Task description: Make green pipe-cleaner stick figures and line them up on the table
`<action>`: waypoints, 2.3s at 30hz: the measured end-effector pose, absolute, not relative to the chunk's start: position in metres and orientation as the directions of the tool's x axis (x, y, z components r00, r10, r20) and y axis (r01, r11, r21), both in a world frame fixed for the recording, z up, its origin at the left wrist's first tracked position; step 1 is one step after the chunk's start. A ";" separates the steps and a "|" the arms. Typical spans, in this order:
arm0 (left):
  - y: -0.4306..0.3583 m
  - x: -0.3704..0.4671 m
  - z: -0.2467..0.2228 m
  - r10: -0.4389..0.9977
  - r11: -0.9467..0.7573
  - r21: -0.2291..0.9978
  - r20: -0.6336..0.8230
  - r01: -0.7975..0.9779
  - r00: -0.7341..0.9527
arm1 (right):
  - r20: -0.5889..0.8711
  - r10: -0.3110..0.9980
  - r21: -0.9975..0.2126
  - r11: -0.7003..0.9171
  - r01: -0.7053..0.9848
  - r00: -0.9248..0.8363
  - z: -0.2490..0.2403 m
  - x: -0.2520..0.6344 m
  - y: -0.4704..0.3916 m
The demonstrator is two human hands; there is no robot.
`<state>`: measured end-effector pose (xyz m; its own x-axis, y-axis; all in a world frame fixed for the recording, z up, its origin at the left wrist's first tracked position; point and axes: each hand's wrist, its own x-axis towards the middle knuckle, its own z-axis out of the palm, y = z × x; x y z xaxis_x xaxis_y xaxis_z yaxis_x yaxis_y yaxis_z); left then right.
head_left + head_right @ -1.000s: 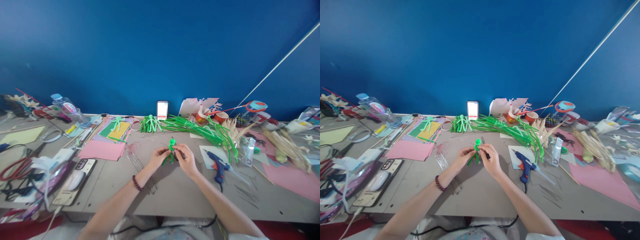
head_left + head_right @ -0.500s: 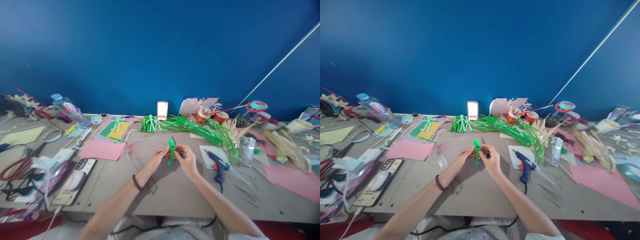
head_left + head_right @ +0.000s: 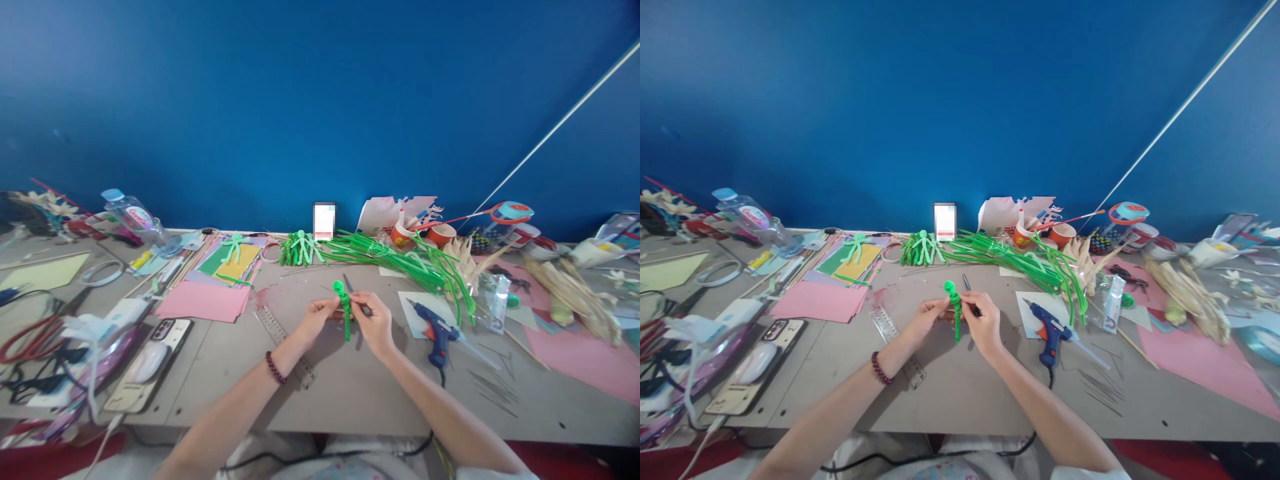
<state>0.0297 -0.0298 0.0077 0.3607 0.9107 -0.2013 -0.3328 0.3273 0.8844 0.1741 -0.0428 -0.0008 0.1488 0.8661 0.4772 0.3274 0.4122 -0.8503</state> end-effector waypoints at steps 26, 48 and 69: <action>-0.028 0.030 0.001 0.912 0.309 0.895 -0.183 -0.322 0.366 | 0.293 0.941 -0.953 0.273 0.130 0.167 -0.008 0.167 -0.041; -0.024 0.025 0.001 0.930 0.282 0.890 -0.163 -0.358 0.329 | 0.396 0.917 -0.883 0.369 0.289 0.042 -0.002 0.175 -0.039; -0.026 0.024 0.004 0.899 0.275 0.913 -0.132 -0.301 0.418 | 0.691 0.708 -0.589 0.668 0.454 -0.147 -0.001 0.186 -0.035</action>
<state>0.0245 -0.0258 0.0040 0.4183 0.8986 -0.1324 -0.3014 0.2749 0.9130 0.1856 -0.0355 -0.0007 -0.1467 0.7083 0.6905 0.4539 0.6684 -0.5892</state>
